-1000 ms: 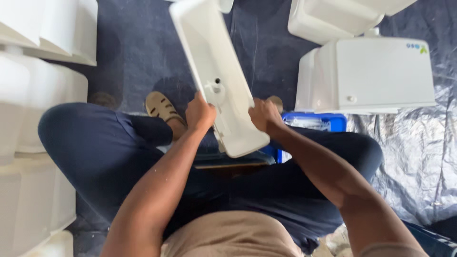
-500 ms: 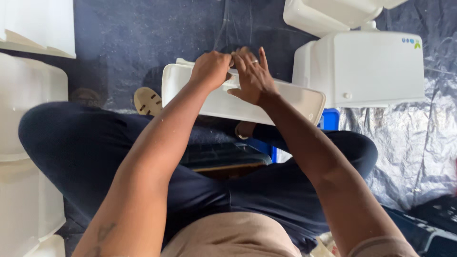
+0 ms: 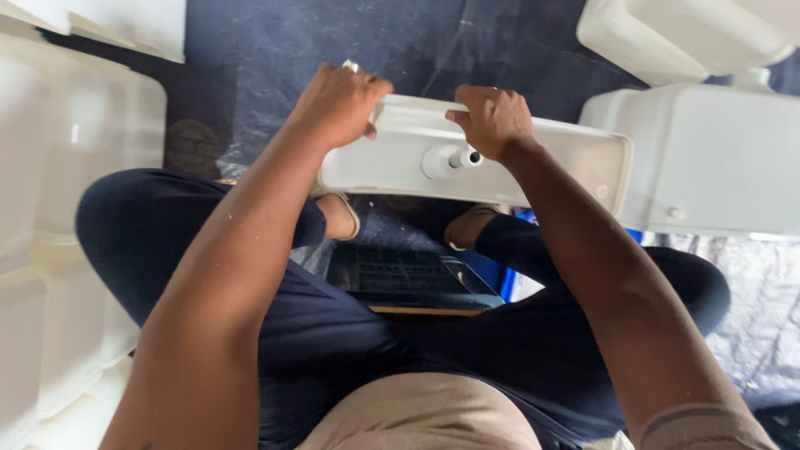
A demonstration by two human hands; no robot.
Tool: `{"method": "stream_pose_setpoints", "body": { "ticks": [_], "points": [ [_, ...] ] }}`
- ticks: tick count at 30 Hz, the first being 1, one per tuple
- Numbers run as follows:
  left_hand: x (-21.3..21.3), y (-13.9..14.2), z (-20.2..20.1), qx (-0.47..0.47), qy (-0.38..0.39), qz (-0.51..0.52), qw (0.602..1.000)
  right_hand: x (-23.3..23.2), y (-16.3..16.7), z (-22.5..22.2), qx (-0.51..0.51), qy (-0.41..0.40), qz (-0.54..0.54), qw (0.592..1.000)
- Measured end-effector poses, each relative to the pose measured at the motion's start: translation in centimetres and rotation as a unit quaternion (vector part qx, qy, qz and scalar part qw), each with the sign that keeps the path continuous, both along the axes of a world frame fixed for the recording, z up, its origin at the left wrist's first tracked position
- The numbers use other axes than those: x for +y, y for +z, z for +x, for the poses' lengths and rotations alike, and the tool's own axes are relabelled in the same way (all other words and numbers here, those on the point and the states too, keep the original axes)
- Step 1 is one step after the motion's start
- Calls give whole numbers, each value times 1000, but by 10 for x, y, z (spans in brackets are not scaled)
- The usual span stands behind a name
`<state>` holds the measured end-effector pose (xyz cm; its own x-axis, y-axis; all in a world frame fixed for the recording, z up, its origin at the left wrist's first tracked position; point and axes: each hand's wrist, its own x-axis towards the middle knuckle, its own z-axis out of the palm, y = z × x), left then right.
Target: The person sits cross-legged on the floor and assembles white plastic components by inserting small white plastic rods into holes on a rectangular white plastic part. The person repeatedly picks up rods from a blue crate and inserts them into the part, then places the assembled unit aside.
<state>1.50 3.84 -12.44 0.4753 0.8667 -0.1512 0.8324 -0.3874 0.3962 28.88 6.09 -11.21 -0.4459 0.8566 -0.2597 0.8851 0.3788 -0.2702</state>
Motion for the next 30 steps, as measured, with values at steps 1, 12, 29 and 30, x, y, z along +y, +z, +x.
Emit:
{"method": "stream_pose_setpoints", "body": {
  "ticks": [1, 12, 29, 30],
  "points": [
    [-3, 0, -7, 0, 6, 2, 1000, -2, 1, -7, -1, -4, -13, 1000],
    [-26, -16, -31, -29, 0, -13, 999, -35, -5, -103, 72, 175, 142, 972],
    [-34, -23, -24, -9, -29, 87, 996, -22, -42, -89, 85, 242, 198, 946],
    [-33, -23, -24, -8, -28, 89, 996, -21, -44, -88, 76, 243, 186, 949]
  ]
}}
